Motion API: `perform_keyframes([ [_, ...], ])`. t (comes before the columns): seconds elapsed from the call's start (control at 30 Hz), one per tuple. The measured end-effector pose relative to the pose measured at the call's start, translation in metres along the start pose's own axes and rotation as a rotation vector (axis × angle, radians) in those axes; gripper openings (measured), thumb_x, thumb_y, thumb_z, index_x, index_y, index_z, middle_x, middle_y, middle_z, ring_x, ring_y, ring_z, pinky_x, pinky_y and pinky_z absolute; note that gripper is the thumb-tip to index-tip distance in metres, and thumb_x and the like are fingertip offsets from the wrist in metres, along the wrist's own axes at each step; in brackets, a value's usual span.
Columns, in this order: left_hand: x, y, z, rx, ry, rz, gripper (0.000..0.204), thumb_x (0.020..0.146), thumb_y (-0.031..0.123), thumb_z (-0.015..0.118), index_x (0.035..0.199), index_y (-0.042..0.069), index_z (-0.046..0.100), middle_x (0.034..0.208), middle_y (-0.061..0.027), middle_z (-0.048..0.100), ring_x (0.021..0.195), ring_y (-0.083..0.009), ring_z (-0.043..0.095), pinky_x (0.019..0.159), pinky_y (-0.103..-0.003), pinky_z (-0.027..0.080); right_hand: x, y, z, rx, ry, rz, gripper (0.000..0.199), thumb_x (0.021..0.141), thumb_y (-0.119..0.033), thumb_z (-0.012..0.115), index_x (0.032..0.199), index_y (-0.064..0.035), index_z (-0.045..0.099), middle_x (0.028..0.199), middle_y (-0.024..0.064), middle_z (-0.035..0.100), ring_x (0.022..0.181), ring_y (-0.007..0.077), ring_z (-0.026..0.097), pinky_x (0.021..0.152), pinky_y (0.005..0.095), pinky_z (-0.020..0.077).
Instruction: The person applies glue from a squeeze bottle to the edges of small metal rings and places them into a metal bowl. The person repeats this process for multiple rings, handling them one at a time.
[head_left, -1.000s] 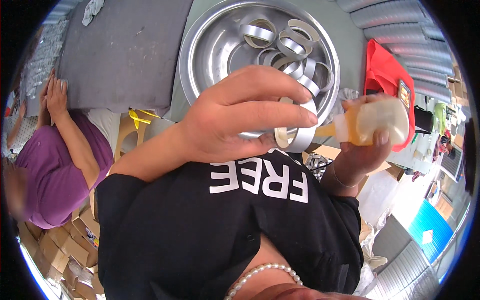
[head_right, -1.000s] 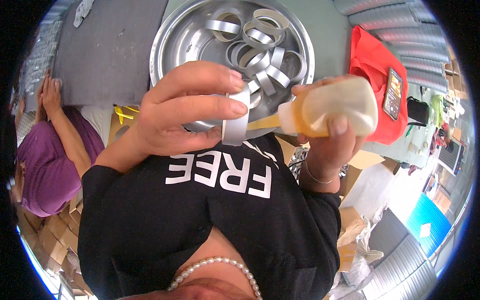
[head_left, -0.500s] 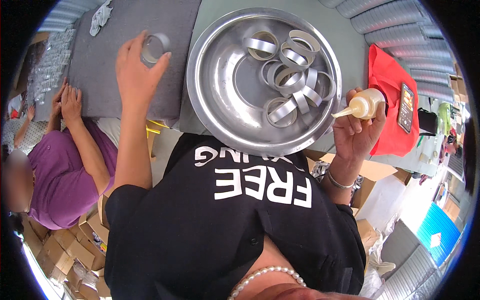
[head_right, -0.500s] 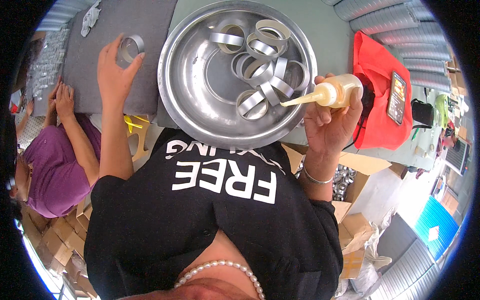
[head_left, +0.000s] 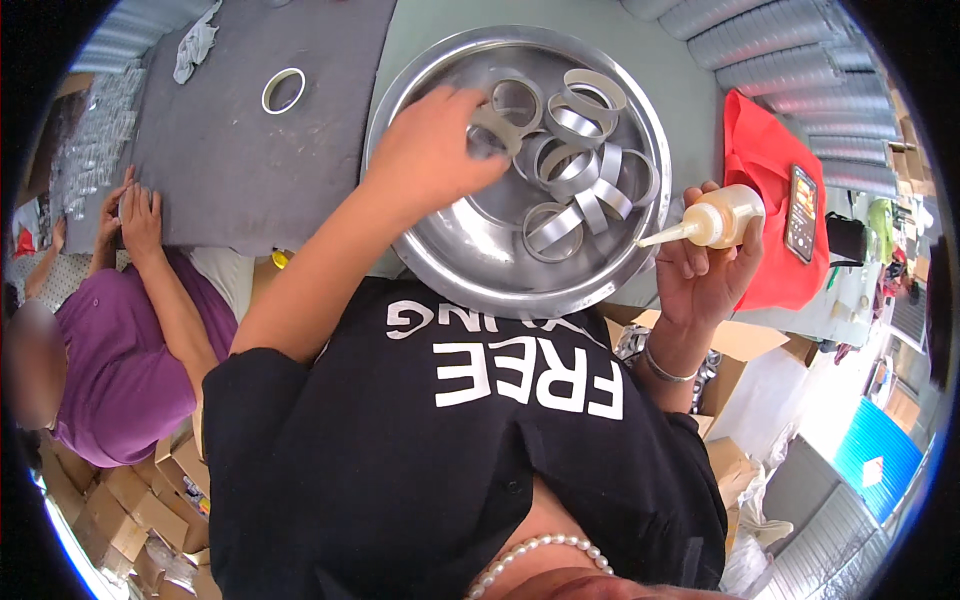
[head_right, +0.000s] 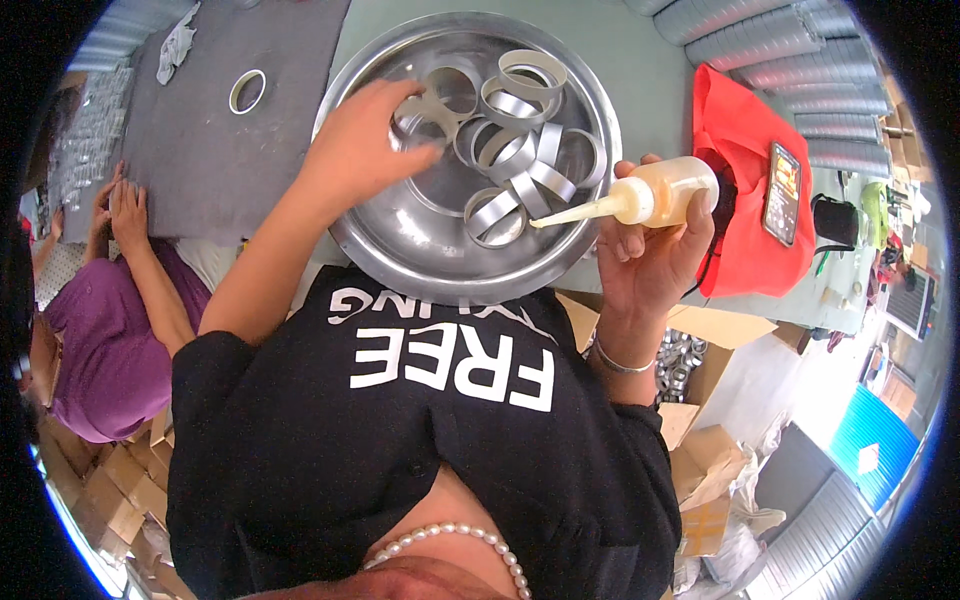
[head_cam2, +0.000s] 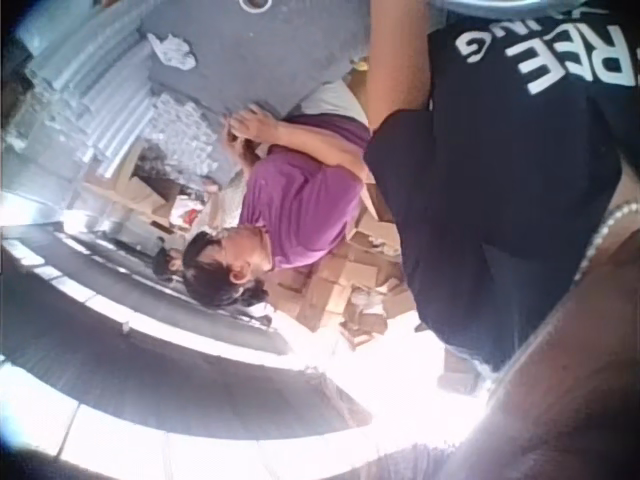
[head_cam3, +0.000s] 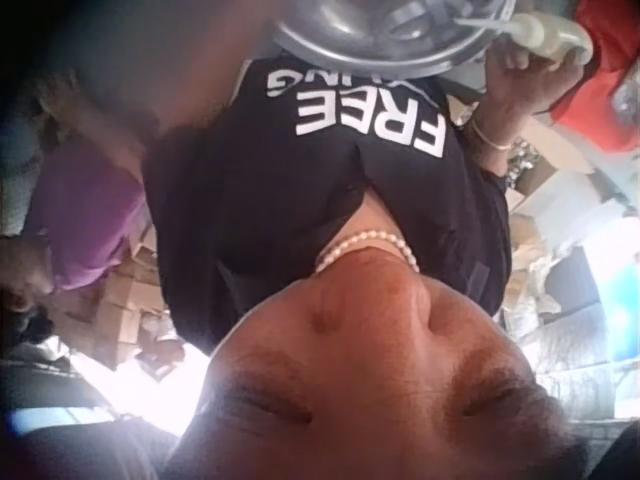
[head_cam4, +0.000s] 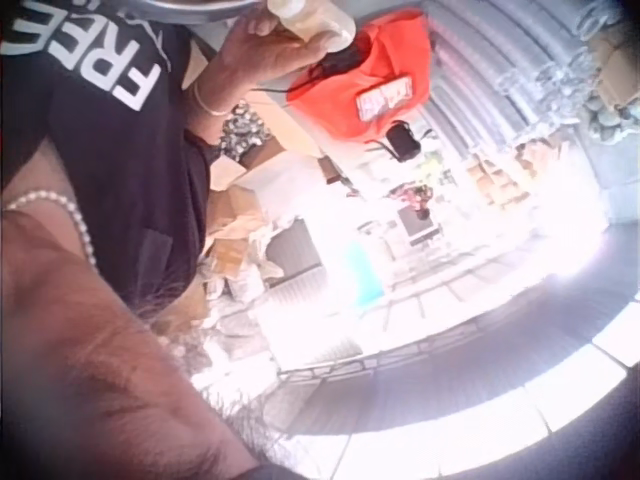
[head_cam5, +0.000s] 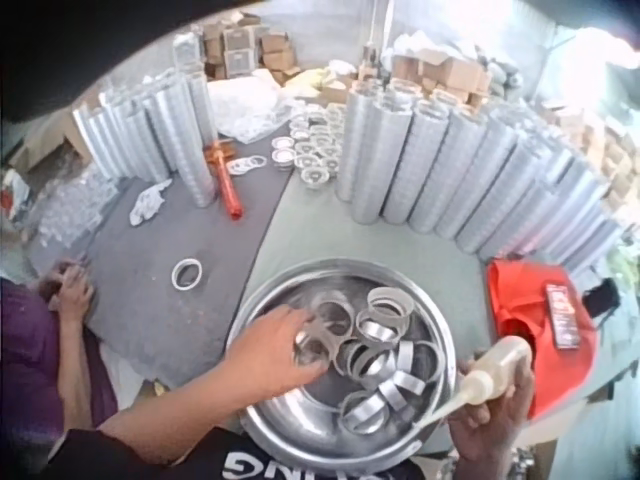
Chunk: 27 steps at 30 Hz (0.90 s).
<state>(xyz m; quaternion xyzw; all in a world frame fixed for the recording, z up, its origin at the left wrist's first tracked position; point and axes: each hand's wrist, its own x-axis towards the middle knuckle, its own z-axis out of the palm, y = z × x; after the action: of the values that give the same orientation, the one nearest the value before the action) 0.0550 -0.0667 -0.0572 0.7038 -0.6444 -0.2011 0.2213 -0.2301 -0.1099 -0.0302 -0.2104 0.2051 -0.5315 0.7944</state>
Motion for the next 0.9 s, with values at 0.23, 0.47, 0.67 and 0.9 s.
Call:
perform_keyframes([
  [0.23,-0.028,-0.002,0.005,0.183,-0.113,0.103,0.059,0.065,0.020,0.071,0.118,0.000,0.053,0.113,-0.0155,0.053,0.105,-0.0341,0.055,0.094,-0.039,0.045,-0.001,0.011,0.001,-0.078,0.022,-0.069,0.056,0.092,-0.043,0.052,0.118,0.0068,0.050,0.104,0.0297,0.063,0.048,0.0137,0.050,0.043,0.0207,0.0426],
  [0.47,-0.032,0.008,0.003,-0.217,-0.156,0.064,0.057,0.062,0.012,0.070,0.115,0.006,0.053,0.110,-0.0146,0.054,0.102,-0.0347,0.056,0.091,-0.039,0.046,-0.008,0.011,0.008,-0.162,-0.058,-0.181,0.062,0.088,-0.044,0.057,0.123,0.0055,0.043,0.105,0.0295,0.060,0.051,0.0152,0.053,0.045,0.0208,0.0452],
  [0.67,-0.037,0.000,-0.003,-0.224,-0.270,0.168,0.053,0.065,0.007,0.069,0.115,0.004,0.053,0.109,-0.0139,0.054,0.100,-0.0350,0.056,0.090,-0.037,0.047,-0.012,0.009,0.005,-0.162,-0.053,-0.182,0.064,0.088,-0.045,0.057,0.124,0.0057,0.042,0.107,0.0295,0.059,0.052,0.0151,0.054,0.046,0.0203,0.0467],
  [0.9,-0.044,0.006,-0.003,0.055,-0.144,0.248,0.049,0.065,0.007,0.070,0.112,0.003,0.056,0.109,-0.0131,0.055,0.098,-0.0335,0.057,0.089,-0.041,0.047,-0.011,0.007,0.005,-0.161,-0.084,-0.205,0.068,0.086,-0.047,0.059,0.125,0.0060,0.041,0.106,0.0287,0.059,0.054,0.0180,0.057,0.049,0.0226,0.0503],
])
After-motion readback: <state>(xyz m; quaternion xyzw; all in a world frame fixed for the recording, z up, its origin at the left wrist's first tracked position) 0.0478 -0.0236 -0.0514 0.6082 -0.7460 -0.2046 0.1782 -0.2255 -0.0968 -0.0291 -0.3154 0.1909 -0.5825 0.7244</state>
